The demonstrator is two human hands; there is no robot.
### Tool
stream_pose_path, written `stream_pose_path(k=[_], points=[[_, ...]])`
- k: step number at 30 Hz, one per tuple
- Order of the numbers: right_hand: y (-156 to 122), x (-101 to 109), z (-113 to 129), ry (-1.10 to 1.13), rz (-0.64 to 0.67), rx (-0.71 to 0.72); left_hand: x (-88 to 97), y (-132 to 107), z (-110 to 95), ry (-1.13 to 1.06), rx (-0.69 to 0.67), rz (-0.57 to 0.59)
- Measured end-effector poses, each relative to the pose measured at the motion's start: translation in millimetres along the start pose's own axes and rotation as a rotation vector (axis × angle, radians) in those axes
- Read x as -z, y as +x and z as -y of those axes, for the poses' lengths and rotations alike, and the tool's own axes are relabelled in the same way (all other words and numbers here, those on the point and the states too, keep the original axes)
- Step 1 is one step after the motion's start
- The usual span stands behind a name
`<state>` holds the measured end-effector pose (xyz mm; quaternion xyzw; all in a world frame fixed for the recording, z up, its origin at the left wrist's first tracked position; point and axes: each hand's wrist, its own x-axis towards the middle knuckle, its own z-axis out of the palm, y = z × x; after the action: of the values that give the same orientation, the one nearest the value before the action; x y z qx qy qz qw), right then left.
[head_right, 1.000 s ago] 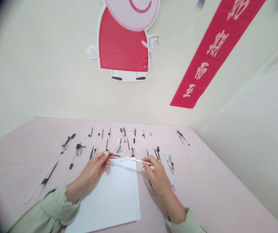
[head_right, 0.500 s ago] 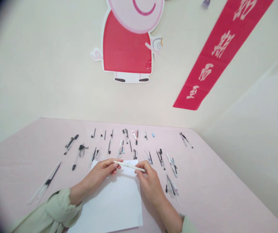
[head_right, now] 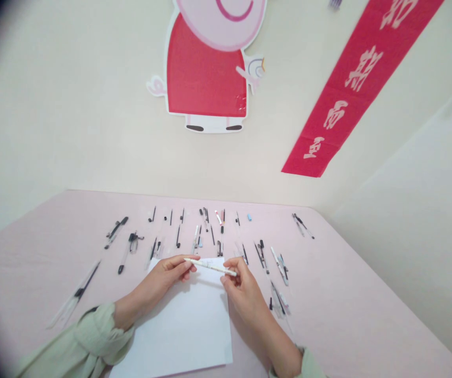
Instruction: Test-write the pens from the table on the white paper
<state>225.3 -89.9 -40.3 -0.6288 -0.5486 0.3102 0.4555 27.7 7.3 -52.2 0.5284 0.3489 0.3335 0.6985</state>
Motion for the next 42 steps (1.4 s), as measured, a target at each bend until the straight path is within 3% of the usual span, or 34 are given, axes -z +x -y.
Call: stream_pose_path(k=[7, 12, 17, 21, 27, 32, 42], points=[[0.3, 3.6, 1.3, 0.010, 0.070, -0.116, -1.1, -1.6, -2.0, -0.020, 0.018, 0.001], [1.1, 4.3, 1.1, 0.030, -0.007, -0.043, -1.6, -1.7, -3.1, -0.047, 0.011, -0.022], [0.0, 5.9, -2.4, 0.019, 0.077, -0.099, -0.6, -0.2, -0.1, -0.046, 0.026, -0.009], [0.8, 6.1, -2.0, 0.030, 0.048, -0.060, 0.5, 0.5, 2.2, -0.045, 0.028, 0.006], [1.0, 5.2, -3.6, 0.033, 0.106, -0.106, 1.1, 0.3, 2.3, -0.023, 0.018, 0.020], [0.9, 4.2, -4.3, 0.105, 0.067, -0.085, 0.9, 0.5, 1.0, -0.003, 0.020, 0.019], [0.2, 4.5, -5.1, 0.011, 0.035, -0.126, 1.8, 0.3, 2.4, -0.012, 0.038, 0.065]])
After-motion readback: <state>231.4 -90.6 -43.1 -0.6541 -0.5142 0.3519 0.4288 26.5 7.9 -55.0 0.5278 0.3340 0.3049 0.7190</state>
